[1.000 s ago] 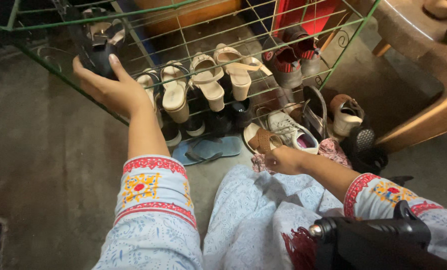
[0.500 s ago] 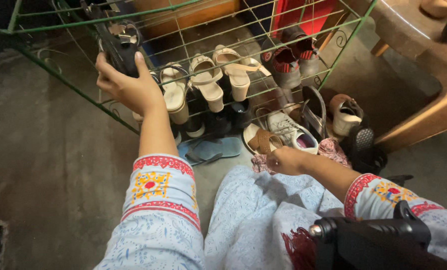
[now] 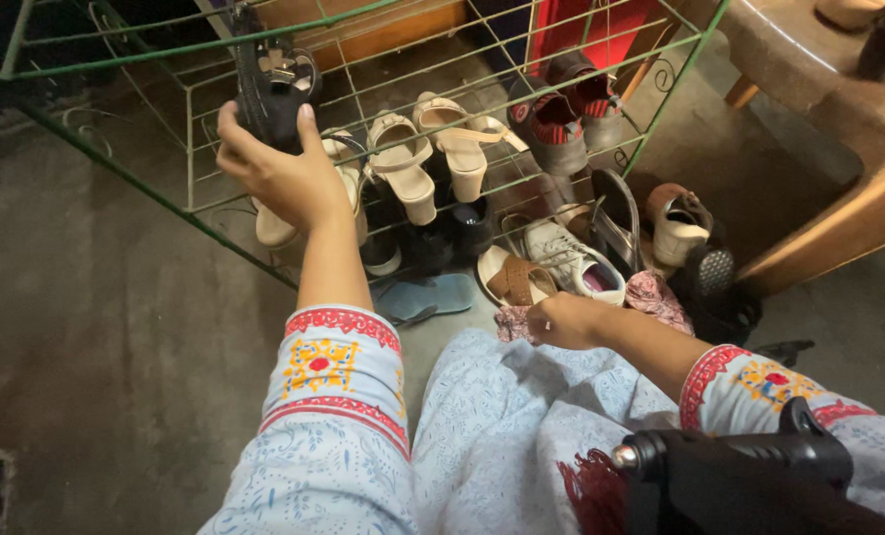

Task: The person picks up various shoes and sandals from the floor and a wire rack, wipes them with a cloth, and places them back on the rack. The person handles black sandals, beige sandals, and blue flip-flops, arranging them on the shelves.

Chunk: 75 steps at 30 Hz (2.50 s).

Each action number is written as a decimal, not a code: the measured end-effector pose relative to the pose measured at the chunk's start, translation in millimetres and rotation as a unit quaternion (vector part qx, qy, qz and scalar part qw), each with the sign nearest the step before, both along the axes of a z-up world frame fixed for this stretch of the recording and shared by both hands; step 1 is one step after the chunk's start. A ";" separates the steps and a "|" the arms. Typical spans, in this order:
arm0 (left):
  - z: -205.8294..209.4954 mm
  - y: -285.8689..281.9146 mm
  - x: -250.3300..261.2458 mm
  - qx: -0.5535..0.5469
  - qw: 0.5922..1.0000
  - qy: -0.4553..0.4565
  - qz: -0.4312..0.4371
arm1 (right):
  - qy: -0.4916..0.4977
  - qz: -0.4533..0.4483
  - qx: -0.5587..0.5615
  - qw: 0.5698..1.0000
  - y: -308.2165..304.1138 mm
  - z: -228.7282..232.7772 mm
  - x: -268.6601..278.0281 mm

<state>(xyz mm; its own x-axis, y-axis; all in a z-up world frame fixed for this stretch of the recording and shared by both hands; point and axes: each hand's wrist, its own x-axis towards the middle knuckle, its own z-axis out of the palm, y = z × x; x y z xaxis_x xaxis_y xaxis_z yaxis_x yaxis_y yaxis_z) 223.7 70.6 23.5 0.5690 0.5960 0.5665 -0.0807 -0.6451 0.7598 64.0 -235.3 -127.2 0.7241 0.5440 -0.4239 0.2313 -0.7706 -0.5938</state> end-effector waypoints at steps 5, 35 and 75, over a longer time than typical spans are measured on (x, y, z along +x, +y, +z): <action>-11.5 -3.8 -12.0 0.066 0.997 -0.026 0.034 | -0.012 -0.001 -0.017 1.000 -4.8 -2.4 -1.0; -244.2 -85.8 -187.5 0.019 0.683 0.538 -0.493 | -0.034 -0.246 -0.028 0.968 -37.6 -51.7 -130.0; -265.0 -294.0 -129.3 0.051 0.599 0.533 -0.595 | 0.172 -0.354 -0.311 0.865 -182.9 -208.2 -160.3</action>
<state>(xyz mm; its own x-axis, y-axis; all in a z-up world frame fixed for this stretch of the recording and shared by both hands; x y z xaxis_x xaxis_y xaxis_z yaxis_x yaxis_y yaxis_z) 94.4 -223.3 -241.5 0.6276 -0.5977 -0.4989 -0.0333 -0.6609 0.7498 -96.3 -418.2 -335.4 0.5564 -0.3942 -0.7315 -0.5366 -0.8426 0.0460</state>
